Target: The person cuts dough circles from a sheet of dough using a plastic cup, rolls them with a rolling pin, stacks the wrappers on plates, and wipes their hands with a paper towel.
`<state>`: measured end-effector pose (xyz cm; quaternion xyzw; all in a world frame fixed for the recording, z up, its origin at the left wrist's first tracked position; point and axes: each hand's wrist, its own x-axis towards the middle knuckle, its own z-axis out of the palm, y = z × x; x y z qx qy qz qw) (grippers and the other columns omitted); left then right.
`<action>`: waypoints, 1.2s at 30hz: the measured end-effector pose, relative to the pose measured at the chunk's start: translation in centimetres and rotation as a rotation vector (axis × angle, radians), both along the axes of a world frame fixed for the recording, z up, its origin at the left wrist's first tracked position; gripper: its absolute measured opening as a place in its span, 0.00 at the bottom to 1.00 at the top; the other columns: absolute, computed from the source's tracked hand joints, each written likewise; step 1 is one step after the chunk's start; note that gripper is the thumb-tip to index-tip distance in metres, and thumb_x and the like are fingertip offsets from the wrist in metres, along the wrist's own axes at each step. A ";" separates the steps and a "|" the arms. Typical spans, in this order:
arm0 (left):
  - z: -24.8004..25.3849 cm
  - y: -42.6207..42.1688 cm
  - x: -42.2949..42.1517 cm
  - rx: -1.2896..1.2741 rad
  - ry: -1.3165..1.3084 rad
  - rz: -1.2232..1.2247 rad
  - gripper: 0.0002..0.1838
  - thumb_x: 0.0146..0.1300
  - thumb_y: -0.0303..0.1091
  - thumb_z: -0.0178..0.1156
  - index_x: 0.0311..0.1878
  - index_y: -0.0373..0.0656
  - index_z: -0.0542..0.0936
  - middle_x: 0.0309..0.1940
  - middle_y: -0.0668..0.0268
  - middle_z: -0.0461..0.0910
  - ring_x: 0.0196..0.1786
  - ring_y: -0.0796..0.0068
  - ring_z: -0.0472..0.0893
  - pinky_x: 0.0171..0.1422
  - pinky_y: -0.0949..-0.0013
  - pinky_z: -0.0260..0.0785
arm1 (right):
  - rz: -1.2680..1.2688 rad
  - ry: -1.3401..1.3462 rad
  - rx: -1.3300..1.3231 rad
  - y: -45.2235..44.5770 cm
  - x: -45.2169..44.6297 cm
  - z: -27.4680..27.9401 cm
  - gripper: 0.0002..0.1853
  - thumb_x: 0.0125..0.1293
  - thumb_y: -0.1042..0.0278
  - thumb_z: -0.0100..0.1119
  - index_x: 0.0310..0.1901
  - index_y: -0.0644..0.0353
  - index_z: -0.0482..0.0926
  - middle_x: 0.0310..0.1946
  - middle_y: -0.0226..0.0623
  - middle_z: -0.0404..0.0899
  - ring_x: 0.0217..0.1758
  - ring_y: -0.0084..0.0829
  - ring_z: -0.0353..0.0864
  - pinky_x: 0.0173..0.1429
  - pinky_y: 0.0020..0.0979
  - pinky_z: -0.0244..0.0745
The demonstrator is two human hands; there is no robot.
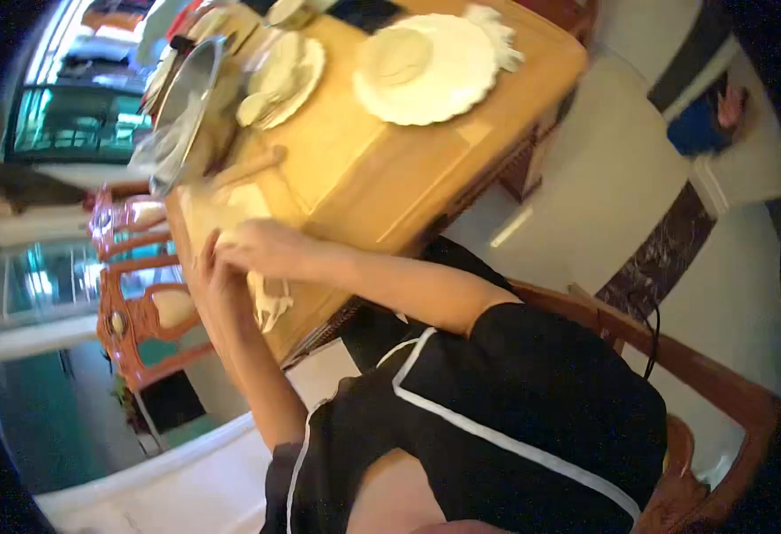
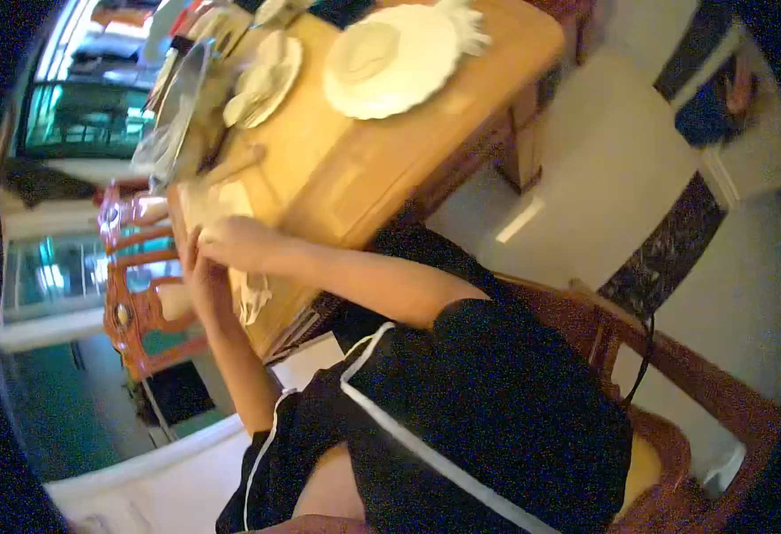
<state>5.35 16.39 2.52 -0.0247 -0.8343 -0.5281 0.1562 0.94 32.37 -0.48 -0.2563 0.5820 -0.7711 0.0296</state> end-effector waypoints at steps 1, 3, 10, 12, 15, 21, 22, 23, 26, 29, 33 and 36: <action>0.0 1.8 -0.4 0.468 -0.089 0.034 0.17 0.67 0.23 0.59 0.59 0.34 0.76 0.40 0.68 0.79 0.44 0.77 0.79 0.45 0.74 0.73 | -0.116 0.114 -0.045 0.1 -0.3 -0.5 0.19 0.61 0.53 0.61 0.33 0.66 0.79 0.28 0.53 0.80 0.34 0.55 0.80 0.38 0.46 0.74; -0.1 6.4 -1.3 0.419 0.024 0.218 0.17 0.64 0.23 0.62 0.57 0.35 0.78 0.38 0.69 0.78 0.38 0.82 0.77 0.41 0.78 0.72 | -0.301 0.004 0.082 1.5 -0.8 -1.3 0.16 0.61 0.58 0.62 0.32 0.65 0.78 0.27 0.51 0.79 0.30 0.51 0.78 0.35 0.43 0.73; -0.4 7.2 -2.3 0.323 -0.118 0.125 0.13 0.62 0.25 0.65 0.50 0.37 0.80 0.28 0.75 0.75 0.31 0.87 0.74 0.35 0.80 0.69 | -0.148 -0.061 0.234 6.7 -2.1 0.1 0.10 0.65 0.66 0.62 0.34 0.67 0.80 0.22 0.33 0.77 0.25 0.21 0.76 0.31 0.28 0.71; -0.2 7.6 -2.4 0.344 -0.208 0.089 0.14 0.61 0.24 0.65 0.50 0.35 0.80 0.29 0.73 0.77 0.30 0.85 0.76 0.35 0.79 0.71 | -0.122 -0.065 0.316 7.4 -2.6 0.5 0.09 0.65 0.68 0.62 0.35 0.66 0.81 0.23 0.30 0.78 0.24 0.18 0.75 0.29 0.24 0.71; -1.4 7.8 -3.1 0.581 -0.172 -0.049 0.14 0.60 0.23 0.65 0.49 0.33 0.80 0.32 0.70 0.80 0.30 0.83 0.78 0.35 0.79 0.72 | -0.131 -0.079 0.345 7.8 -3.6 0.6 0.08 0.66 0.68 0.62 0.36 0.66 0.82 0.23 0.28 0.78 0.23 0.16 0.74 0.27 0.22 0.70; -1.0 6.6 -2.7 0.557 -0.291 -0.035 0.12 0.63 0.27 0.64 0.47 0.32 0.80 0.28 0.66 0.81 0.27 0.81 0.78 0.34 0.79 0.73 | -0.032 -0.215 0.450 8.8 -4.1 2.0 0.10 0.69 0.65 0.59 0.39 0.65 0.82 0.23 0.26 0.77 0.22 0.13 0.73 0.24 0.19 0.69; -1.4 6.1 -2.7 0.567 -0.358 -0.073 0.11 0.63 0.28 0.64 0.46 0.33 0.80 0.29 0.64 0.82 0.28 0.79 0.79 0.35 0.76 0.73 | -0.032 -0.260 0.487 8.9 -3.8 2.5 0.11 0.68 0.65 0.60 0.40 0.66 0.82 0.25 0.32 0.79 0.24 0.20 0.77 0.28 0.24 0.72; -1.7 5.8 -2.5 0.576 -0.424 -0.113 0.10 0.63 0.28 0.63 0.44 0.33 0.81 0.30 0.62 0.83 0.29 0.77 0.80 0.35 0.73 0.73 | -0.034 -0.304 0.522 9.0 -3.7 2.7 0.12 0.66 0.65 0.62 0.41 0.66 0.82 0.27 0.38 0.81 0.26 0.27 0.80 0.31 0.30 0.76; -3.4 6.1 -2.2 -0.051 0.020 0.137 0.09 0.65 0.29 0.62 0.46 0.36 0.81 0.33 0.65 0.81 0.31 0.78 0.78 0.37 0.72 0.72 | -0.269 0.240 1.060 9.4 -4.4 1.0 0.13 0.66 0.62 0.61 0.44 0.65 0.81 0.35 0.46 0.82 0.39 0.40 0.82 0.43 0.39 0.77; -3.1 5.7 -2.5 -0.121 0.143 0.194 0.09 0.65 0.28 0.60 0.46 0.38 0.81 0.35 0.62 0.81 0.33 0.72 0.79 0.39 0.68 0.72 | -0.493 0.578 0.953 7.1 -7.7 1.4 0.15 0.65 0.59 0.61 0.43 0.63 0.82 0.41 0.50 0.80 0.49 0.50 0.78 0.53 0.45 0.74; -3.6 5.1 -2.6 -0.189 0.187 0.203 0.08 0.64 0.26 0.59 0.46 0.37 0.81 0.38 0.58 0.80 0.34 0.68 0.79 0.40 0.68 0.72 | -0.343 0.736 1.091 1.1 -12.3 0.2 0.17 0.65 0.59 0.60 0.46 0.66 0.80 0.42 0.52 0.79 0.50 0.52 0.77 0.55 0.45 0.73; -4.2 4.8 -2.6 -0.229 0.244 0.223 0.08 0.64 0.25 0.58 0.45 0.38 0.81 0.37 0.58 0.80 0.35 0.65 0.79 0.41 0.68 0.72 | -0.154 0.854 1.463 1.1 -12.7 0.6 0.15 0.67 0.62 0.57 0.46 0.66 0.77 0.41 0.53 0.78 0.50 0.52 0.77 0.53 0.47 0.74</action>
